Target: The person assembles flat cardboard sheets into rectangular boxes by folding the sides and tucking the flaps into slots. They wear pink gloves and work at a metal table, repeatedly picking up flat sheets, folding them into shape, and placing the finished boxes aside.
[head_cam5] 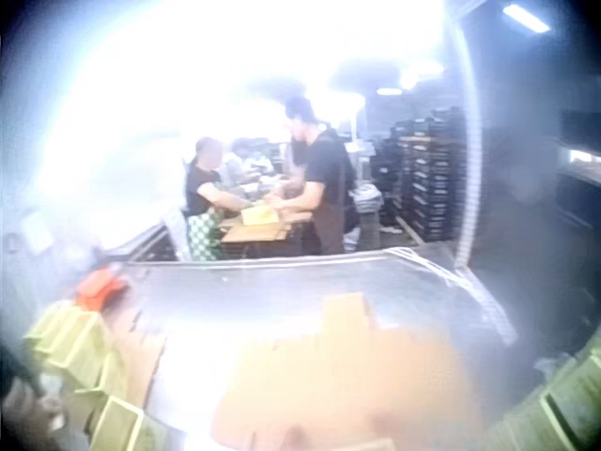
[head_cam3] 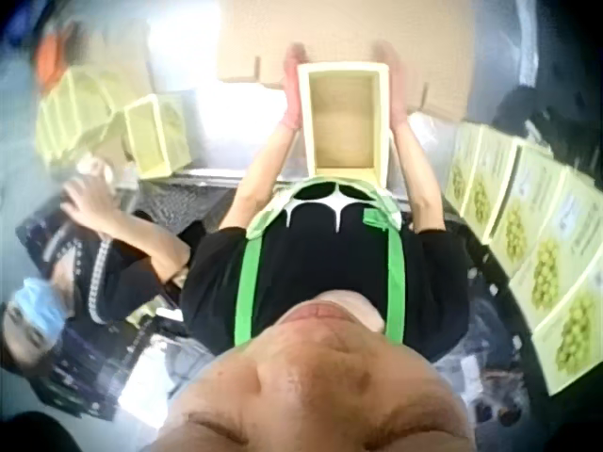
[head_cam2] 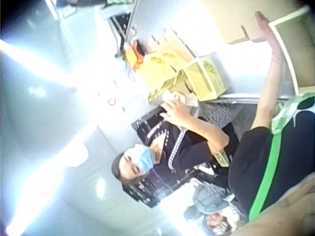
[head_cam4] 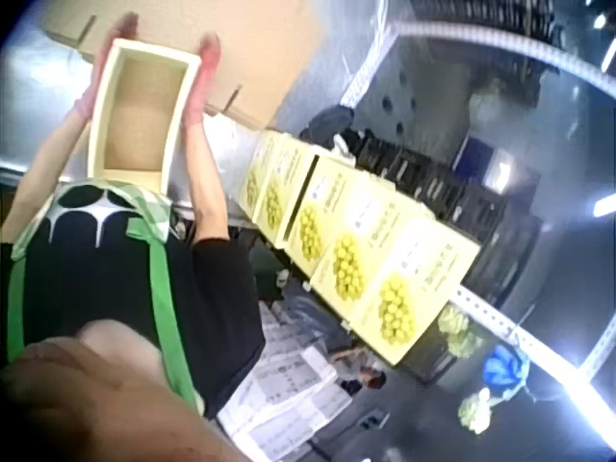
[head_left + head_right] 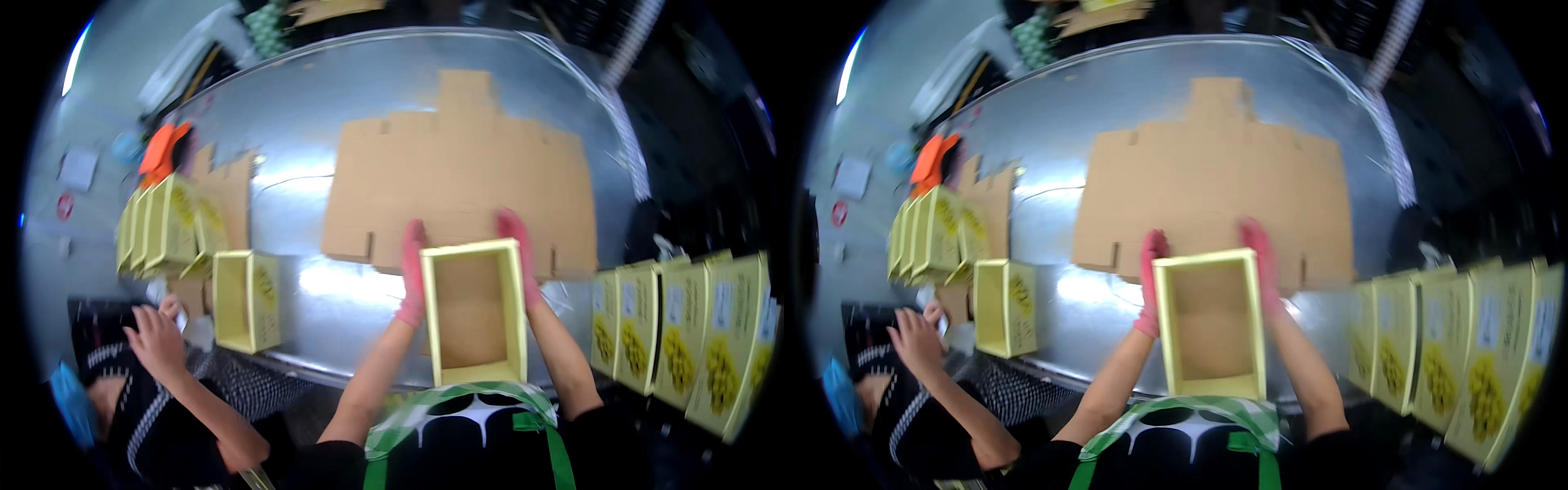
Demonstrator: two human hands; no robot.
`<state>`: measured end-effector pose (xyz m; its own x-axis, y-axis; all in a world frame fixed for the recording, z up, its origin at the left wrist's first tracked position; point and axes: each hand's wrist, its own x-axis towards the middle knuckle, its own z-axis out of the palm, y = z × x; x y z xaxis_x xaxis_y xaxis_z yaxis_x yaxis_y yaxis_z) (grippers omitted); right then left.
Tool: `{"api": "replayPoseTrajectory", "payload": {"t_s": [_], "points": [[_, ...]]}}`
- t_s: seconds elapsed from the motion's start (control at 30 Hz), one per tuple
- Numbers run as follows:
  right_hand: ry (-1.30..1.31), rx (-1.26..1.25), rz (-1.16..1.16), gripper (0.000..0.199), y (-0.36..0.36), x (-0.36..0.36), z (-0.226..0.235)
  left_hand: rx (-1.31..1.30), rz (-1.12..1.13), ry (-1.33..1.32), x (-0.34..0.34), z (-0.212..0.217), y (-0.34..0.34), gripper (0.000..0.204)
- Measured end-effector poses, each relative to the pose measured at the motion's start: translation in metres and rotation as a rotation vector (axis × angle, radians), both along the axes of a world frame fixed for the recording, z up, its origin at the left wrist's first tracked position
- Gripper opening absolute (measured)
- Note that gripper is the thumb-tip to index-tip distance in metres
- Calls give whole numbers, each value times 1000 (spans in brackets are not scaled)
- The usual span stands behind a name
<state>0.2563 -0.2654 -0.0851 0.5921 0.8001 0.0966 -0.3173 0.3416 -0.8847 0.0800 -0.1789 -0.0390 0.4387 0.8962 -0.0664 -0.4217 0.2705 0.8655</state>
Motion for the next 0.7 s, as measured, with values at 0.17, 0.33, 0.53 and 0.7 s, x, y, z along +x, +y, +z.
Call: {"api": "replayPoseTrajectory", "payload": {"t_s": [0.17, 0.33, 0.53, 0.7], "points": [[-191, -644, 161, 55, -134, -17, 91, 96, -213, 478, -86, 55, -57, 83], [32, -749, 519, 70, -116, -96, 143, 88, -317, 734, -119, 33, -102, 82], [-213, -555, 254, 51, -67, -97, 157, 88, 150, 693, -163, 105, 102, 31], [-442, -763, 310, 43, -48, -83, 111, 301, 478, 774, -273, 48, 314, 25]]}}
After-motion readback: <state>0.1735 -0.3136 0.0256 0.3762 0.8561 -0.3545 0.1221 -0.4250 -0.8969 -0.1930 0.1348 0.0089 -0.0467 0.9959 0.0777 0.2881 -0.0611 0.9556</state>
